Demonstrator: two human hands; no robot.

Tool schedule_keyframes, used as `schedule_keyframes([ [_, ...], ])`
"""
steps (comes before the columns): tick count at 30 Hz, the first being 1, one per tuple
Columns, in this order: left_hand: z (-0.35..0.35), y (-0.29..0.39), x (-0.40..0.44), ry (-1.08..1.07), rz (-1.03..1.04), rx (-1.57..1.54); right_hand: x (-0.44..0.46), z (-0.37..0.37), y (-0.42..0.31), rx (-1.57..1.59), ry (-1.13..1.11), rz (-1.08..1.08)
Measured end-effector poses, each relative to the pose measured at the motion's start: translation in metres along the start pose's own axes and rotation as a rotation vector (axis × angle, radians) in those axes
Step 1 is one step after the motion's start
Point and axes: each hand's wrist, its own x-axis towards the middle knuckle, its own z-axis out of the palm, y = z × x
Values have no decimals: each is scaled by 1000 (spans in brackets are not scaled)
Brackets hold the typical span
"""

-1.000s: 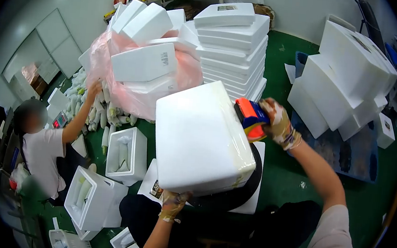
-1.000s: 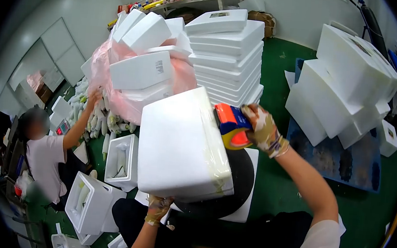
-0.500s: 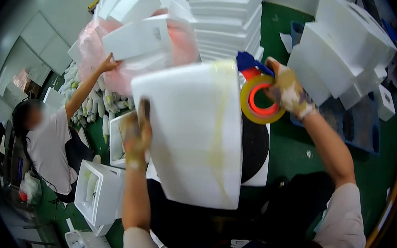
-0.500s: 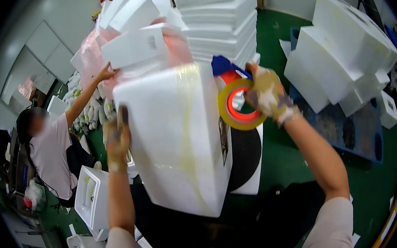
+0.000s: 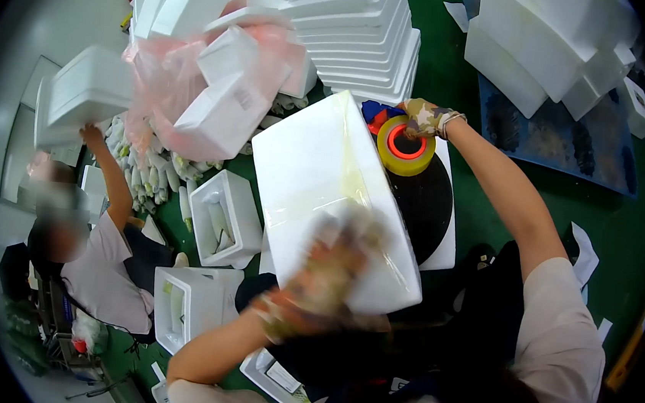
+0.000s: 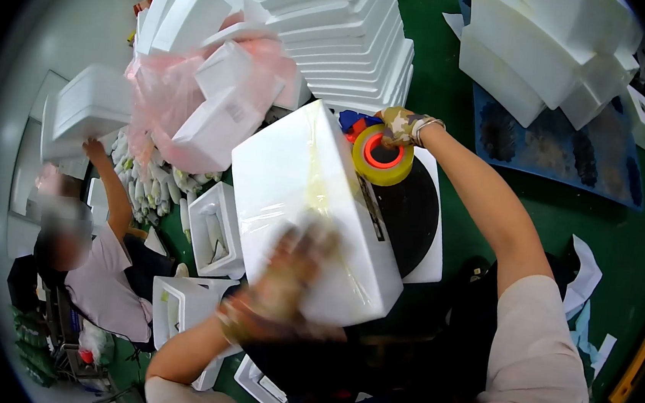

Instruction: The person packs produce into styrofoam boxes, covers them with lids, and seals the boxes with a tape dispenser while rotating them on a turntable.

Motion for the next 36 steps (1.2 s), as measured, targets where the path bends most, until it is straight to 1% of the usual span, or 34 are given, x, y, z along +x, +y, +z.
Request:
schedule_keyframes([
  [2,-66,11,27,-136,125,-727,6,3,10,38,1,-59],
  [4,-62,-2,46,-181,196,-754,5,5,16,-54,35,-153],
  [6,-64,2,49,-177,192,-746,-9,4,14,-117,-91,-155],
  [7,-67,3,51,-180,152,-754,-42,-1,-1,-119,-157,-105],
  [8,-69,6,53,-178,109,-765,-47,17,20,-71,-174,-163],
  [9,-70,10,54,-126,81,-771,-59,32,41,-86,-220,-203],
  [10,-71,13,55,-125,96,-772,-77,47,67,-150,-220,-308],
  [11,-72,16,58,-120,60,-740,-116,48,78,-47,-213,-393],
  [12,-72,20,60,-119,26,-710,-148,48,84,-216,-227,-336],
  [13,-72,18,58,-86,31,-680,-186,47,79,-48,-285,-285],
  [14,-71,21,62,-52,34,-649,-222,51,80,-88,-283,-227],
  [15,-71,26,75,-25,24,-662,-247,61,92,-7,-278,-247],
  [16,-71,31,91,-2,13,-673,-272,65,100,19,-263,-189],
  [17,-68,36,111,-26,-7,-619,-294,70,104,63,-206,-174],
  [18,-73,39,136,-130,-37,-583,-312,73,106,102,-141,-159],
  [19,-61,43,157,-98,-80,-525,-326,75,107,126,-128,-48],
  [20,-52,41,180,-47,-95,-507,-337,75,109,132,-116,-33],
  [21,-52,36,206,-64,-174,-543,-347,75,110,170,-68,20],
  [22,-36,27,226,12,-224,-562,-354,74,112,203,-15,71],
  [23,-14,14,248,110,-251,-548,-358,75,118,152,-1,35],
  [24,-12,-4,267,80,-326,-527,-357,80,123,133,9,44],
  [25,8,-25,288,-39,-419,-445,-355,84,126,100,12,48],
  [26,27,-48,301,-63,-541,-417,-352,86,126,68,10,52],
  [27,37,-72,304,-81,-621,-406,-348,82,118,80,11,75],
  [28,54,-101,307,-149,-701,-368,-343,82,120,120,12,126],
  [29,56,-123,306,-236,-867,-357,-340,81,123,118,58,90],
  [30,79,-153,297,-244,-927,-354,-336,81,128,119,102,51],
  [31,99,-178,281,-244,-868,-200,-329,84,134,127,109,57],
  [32,89,-189,263,-295,-983,-167,-323,89,140,102,130,16],
  [33,151,-243,239,-345,-927,-77,-317,91,145,78,148,-27],
  [34,113,-227,208,-283,-962,-96,-313,89,141,92,147,-27],
  [35,115,-240,182,-399,-1002,-45,-307,82,130,102,79,12],
  [36,119,-252,148,-469,-1053,-110,-301,77,121,109,4,48],
])
